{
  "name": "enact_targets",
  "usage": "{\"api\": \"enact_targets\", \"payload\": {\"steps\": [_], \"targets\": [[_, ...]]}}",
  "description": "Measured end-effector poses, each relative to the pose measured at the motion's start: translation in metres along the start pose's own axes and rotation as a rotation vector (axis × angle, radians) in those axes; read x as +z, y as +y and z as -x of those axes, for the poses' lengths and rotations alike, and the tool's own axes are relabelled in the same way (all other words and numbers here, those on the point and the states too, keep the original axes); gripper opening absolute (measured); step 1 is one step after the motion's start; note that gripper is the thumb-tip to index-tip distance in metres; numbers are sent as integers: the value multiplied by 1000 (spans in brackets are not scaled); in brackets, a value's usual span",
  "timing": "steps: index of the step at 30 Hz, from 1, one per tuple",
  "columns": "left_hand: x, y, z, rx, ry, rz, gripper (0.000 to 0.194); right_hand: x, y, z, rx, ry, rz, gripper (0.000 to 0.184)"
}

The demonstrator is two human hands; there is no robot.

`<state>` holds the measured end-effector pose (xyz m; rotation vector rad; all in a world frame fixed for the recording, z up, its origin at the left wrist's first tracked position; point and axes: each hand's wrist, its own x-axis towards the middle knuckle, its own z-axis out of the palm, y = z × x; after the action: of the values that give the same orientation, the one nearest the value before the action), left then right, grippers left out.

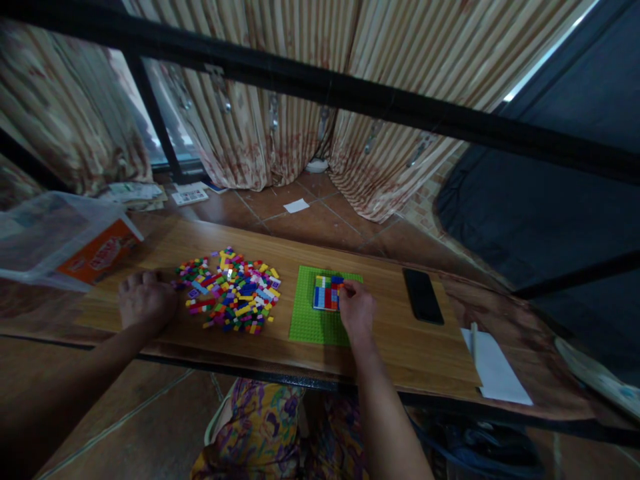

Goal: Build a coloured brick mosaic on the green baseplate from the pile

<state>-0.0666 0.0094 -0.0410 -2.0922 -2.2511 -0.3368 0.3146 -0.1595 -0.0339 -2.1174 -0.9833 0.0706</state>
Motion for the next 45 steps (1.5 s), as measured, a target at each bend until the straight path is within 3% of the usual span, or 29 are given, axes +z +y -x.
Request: {"api": "enact_targets", "payload": {"steps": [13, 20, 24, 31, 38, 45], "targets": [[0, 1, 0, -18, 1, 26, 42, -6, -20, -19, -304, -88, 57, 30], [1, 0, 0, -2, 10, 0, 41, 3, -23, -26, -480, -239, 294, 27], [0, 0, 1, 6, 0, -35, 41, 2, -21, -31, -505, -262, 384, 22], [-1, 2, 0, -15, -11, -45, 42, -2, -28, -45, -499, -444, 512, 20], [1, 1, 0, -23, -4, -2, 42, -3, -29, -57, -385, -568, 392, 20], [4, -1, -1, -3, 16, 7, 40, 0, -25, -66, -395, -619, 349, 17]]}}
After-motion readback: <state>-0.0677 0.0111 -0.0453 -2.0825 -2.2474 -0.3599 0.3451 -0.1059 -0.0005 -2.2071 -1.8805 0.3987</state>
